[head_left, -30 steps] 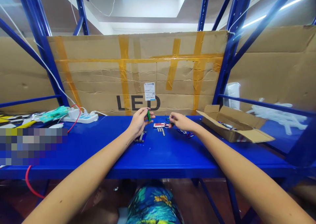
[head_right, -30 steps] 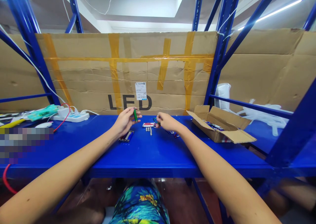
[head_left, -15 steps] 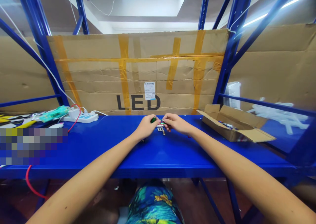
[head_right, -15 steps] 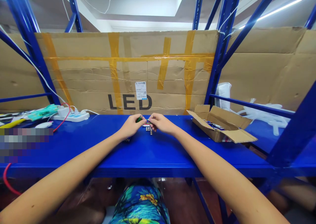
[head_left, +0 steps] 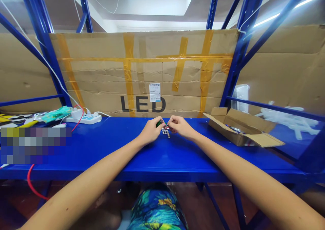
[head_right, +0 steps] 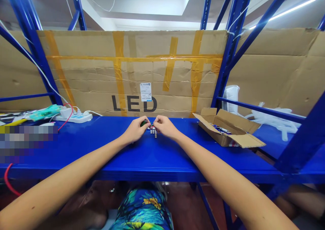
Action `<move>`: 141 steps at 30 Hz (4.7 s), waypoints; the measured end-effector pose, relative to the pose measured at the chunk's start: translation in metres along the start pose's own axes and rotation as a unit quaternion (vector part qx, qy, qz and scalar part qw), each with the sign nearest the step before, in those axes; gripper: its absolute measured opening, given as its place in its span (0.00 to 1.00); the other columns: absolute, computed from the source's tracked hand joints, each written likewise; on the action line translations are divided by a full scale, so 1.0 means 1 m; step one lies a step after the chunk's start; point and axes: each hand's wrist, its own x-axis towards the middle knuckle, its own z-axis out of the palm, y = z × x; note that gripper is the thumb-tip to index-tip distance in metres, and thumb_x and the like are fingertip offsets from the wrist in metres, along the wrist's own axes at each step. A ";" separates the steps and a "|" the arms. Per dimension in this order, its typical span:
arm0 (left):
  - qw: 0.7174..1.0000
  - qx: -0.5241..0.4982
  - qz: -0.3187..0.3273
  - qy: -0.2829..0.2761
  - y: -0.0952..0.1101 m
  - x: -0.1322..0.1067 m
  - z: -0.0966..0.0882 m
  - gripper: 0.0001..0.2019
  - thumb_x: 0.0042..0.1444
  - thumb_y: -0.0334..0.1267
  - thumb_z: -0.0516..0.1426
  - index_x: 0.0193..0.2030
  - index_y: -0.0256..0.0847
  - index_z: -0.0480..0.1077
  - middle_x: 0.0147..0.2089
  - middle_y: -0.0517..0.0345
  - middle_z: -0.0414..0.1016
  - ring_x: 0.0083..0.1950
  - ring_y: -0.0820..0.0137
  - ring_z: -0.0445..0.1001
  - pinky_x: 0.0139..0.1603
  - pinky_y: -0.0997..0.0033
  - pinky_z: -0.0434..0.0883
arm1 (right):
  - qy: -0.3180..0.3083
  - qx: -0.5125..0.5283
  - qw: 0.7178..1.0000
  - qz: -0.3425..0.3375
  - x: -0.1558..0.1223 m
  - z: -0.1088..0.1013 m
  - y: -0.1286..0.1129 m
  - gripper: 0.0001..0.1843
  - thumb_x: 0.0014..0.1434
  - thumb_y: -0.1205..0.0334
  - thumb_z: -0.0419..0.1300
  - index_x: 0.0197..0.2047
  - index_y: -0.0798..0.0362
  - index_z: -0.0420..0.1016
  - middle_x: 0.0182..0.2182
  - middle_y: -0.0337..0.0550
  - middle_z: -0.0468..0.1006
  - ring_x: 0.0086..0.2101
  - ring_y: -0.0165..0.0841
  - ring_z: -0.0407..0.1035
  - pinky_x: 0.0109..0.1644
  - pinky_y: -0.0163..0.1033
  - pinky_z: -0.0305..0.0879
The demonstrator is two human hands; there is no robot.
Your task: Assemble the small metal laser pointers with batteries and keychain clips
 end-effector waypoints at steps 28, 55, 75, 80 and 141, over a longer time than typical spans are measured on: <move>1.000 0.009 -0.010 -0.005 -0.008 0.000 0.007 0.05 0.60 0.36 0.52 0.41 0.41 0.67 0.30 0.59 0.74 0.33 0.69 0.71 0.38 0.69 0.66 | -0.002 -0.548 0.822 -0.156 -0.005 -0.003 -0.003 0.07 0.66 0.70 0.48 0.38 0.55 0.66 0.33 0.50 0.75 0.33 0.36 0.67 0.36 0.38 0.55; 0.993 -0.094 -0.050 0.059 -0.011 0.003 -0.001 0.05 0.58 0.35 0.55 0.40 0.39 0.69 0.31 0.58 0.76 0.25 0.73 0.70 0.31 0.71 0.67 | -0.005 -0.363 0.929 -0.077 -0.001 -0.035 -0.003 0.10 0.60 0.68 0.52 0.42 0.54 0.73 0.33 0.44 0.79 0.33 0.33 0.69 0.38 0.36 0.60; 0.973 -0.211 -0.078 0.055 -0.012 0.007 0.000 0.17 0.58 0.52 0.57 0.37 0.38 0.69 0.32 0.53 0.78 0.35 0.66 0.77 0.37 0.68 0.70 | 0.015 -0.345 0.917 -0.201 -0.004 -0.006 -0.005 0.14 0.65 0.67 0.50 0.47 0.57 0.75 0.43 0.51 0.80 0.42 0.36 0.73 0.47 0.39 0.65; 0.874 -0.453 -0.162 0.075 -0.017 0.016 -0.014 0.29 0.62 0.60 0.44 0.47 0.35 0.70 0.56 0.38 0.74 0.59 0.57 0.72 0.56 0.60 0.69 | 0.051 -0.328 0.932 -0.147 -0.002 -0.012 -0.003 0.15 0.64 0.68 0.51 0.45 0.54 0.79 0.44 0.47 0.82 0.43 0.37 0.75 0.48 0.40 0.67; 0.811 -0.543 -0.210 0.059 -0.014 0.015 -0.019 0.30 0.66 0.56 0.42 0.47 0.29 0.73 0.56 0.35 0.74 0.62 0.56 0.70 0.67 0.59 0.61 | 0.028 -0.347 0.927 -0.138 -0.001 -0.022 -0.005 0.16 0.63 0.67 0.53 0.49 0.52 0.79 0.46 0.47 0.82 0.44 0.39 0.75 0.49 0.43 0.69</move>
